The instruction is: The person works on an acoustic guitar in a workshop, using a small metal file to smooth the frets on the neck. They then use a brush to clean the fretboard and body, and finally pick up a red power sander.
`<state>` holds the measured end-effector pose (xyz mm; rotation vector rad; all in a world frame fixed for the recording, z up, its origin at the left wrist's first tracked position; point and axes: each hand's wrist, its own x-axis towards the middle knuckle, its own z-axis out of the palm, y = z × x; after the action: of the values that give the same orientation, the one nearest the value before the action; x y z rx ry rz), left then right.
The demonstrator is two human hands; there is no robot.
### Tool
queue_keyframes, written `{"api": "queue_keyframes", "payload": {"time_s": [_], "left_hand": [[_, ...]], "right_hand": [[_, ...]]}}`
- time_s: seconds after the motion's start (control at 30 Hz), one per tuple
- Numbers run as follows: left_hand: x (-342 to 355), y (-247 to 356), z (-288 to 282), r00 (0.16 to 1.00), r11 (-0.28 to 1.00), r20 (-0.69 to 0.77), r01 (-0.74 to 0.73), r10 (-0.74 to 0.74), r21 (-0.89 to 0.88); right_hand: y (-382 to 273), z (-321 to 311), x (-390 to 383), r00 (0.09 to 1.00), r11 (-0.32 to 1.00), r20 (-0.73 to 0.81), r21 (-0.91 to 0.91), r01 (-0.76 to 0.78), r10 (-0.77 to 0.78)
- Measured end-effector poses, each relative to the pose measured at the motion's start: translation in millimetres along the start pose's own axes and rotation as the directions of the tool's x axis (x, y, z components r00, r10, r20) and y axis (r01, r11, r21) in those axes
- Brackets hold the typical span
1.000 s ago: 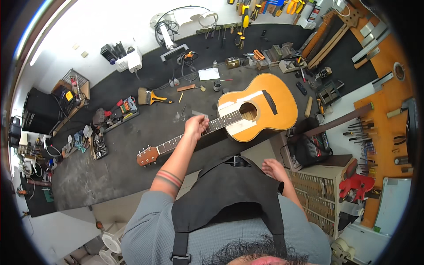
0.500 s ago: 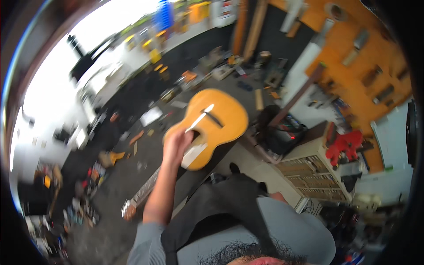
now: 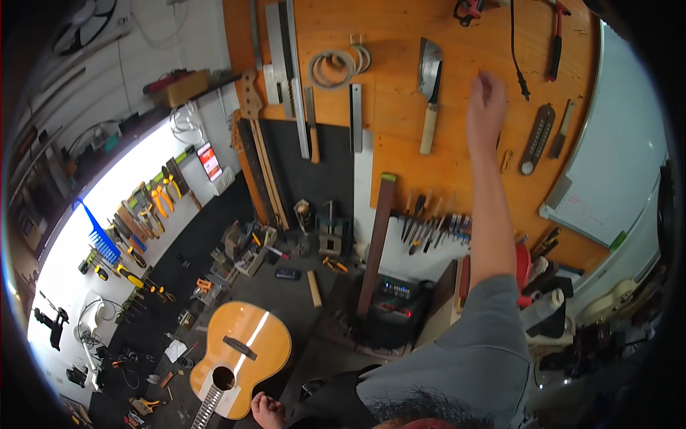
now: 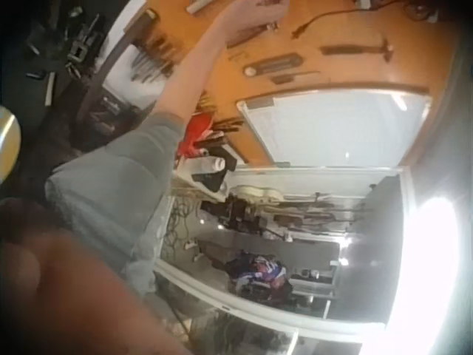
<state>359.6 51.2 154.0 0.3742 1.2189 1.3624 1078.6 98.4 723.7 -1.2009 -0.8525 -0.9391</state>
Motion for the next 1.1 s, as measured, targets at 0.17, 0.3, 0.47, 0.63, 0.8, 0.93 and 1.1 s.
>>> {"api": "queue_keyframes", "payload": {"time_s": [0.17, 0.3, 0.47, 0.63, 0.8, 0.93, 1.1], "left_hand": [[-64.0, -10.1, 60.6, 0.995, 0.957, 0.094, -0.01, -0.019, 0.291], [-34.1, -53.2, 21.9, 0.751, 0.612, 0.526, -0.645, 0.399, 0.458], [-42.3, -91.9, 25.2, 0.811, 0.735, 0.474, -0.546, 0.343, 0.403], [-80.2, -70.8, 80.3, 0.924, 0.772, 0.329, -0.353, 0.197, 0.528], [-126.1, -32.0, 159.7, 0.92, 0.868, 0.375, -0.278, 0.117, 0.411], [-178.6, 54.9, 278.0, 0.773, 0.735, 0.576, -0.549, 0.266, 0.398], [-272.0, 181.0, 413.6, 0.108, 0.077, 0.87, -0.994, 0.481, 0.081]], "right_hand": [[27.9, 68.1, 158.1, 0.886, 0.773, 0.225, 0.432, -0.465, 0.406], [40.3, 79.5, 205.0, 0.909, 0.738, 0.33, 0.54, -0.404, 0.256], [46.8, 81.1, 230.7, 0.928, 0.655, 0.341, 0.669, -0.352, 0.15], [-17.3, 60.6, 217.4, 0.874, 0.526, 0.449, 0.706, -0.475, 0.186], [-35.0, 62.3, 157.5, 0.904, 0.488, 0.423, 0.778, -0.396, 0.059], [-61.1, 64.5, 53.2, 0.872, 0.274, 0.48, 0.83, -0.486, 0.094], [-108.6, 67.7, -147.9, 0.914, 0.528, 0.381, 0.752, -0.395, 0.141]]}}
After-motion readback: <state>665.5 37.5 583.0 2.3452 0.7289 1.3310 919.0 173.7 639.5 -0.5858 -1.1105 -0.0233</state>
